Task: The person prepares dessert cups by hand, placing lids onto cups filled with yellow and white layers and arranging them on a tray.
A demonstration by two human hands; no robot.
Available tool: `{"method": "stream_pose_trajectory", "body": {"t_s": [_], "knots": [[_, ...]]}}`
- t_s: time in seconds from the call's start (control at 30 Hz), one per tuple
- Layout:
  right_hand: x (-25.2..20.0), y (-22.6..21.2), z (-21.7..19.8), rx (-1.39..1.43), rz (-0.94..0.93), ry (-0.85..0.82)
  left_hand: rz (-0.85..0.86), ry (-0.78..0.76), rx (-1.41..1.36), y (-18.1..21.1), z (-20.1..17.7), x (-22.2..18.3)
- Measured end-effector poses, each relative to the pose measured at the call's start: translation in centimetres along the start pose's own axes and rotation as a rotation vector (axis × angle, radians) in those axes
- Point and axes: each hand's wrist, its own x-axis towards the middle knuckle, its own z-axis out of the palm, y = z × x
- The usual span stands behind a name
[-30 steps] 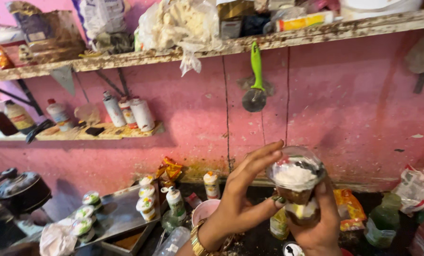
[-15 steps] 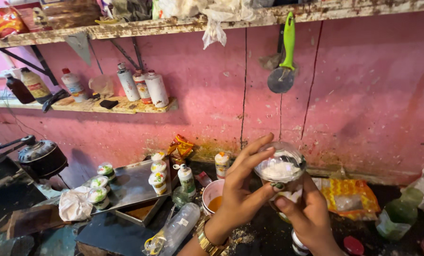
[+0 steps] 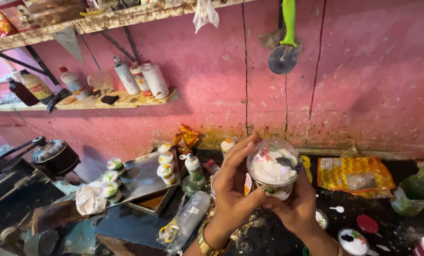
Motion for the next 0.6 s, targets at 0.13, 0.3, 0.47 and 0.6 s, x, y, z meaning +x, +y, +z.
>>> {"method": "stream_pose_trajectory", "body": {"t_s": [0.13,0.3,0.47,0.6], "knots": [[-0.4,1.5,-2.4,0.352,0.246,-0.117,-0.087,-0.024,0.047,0.1,-0.6,0.1],[-0.9,2.6,-4.2,0.949,0.609,-0.148,-0.105,-0.044,0.192,0.9,-1.0,1.3],[-1.4,2.8,-3.5,0.735,0.545,-0.285,0.020,-0.263,0.328,1.8,-1.4,3.6],[-2.2,2.9,-3.5,0.643,0.458,-0.236,-0.145,-0.464,0.231,2.1,-1.4,4.2]]}}
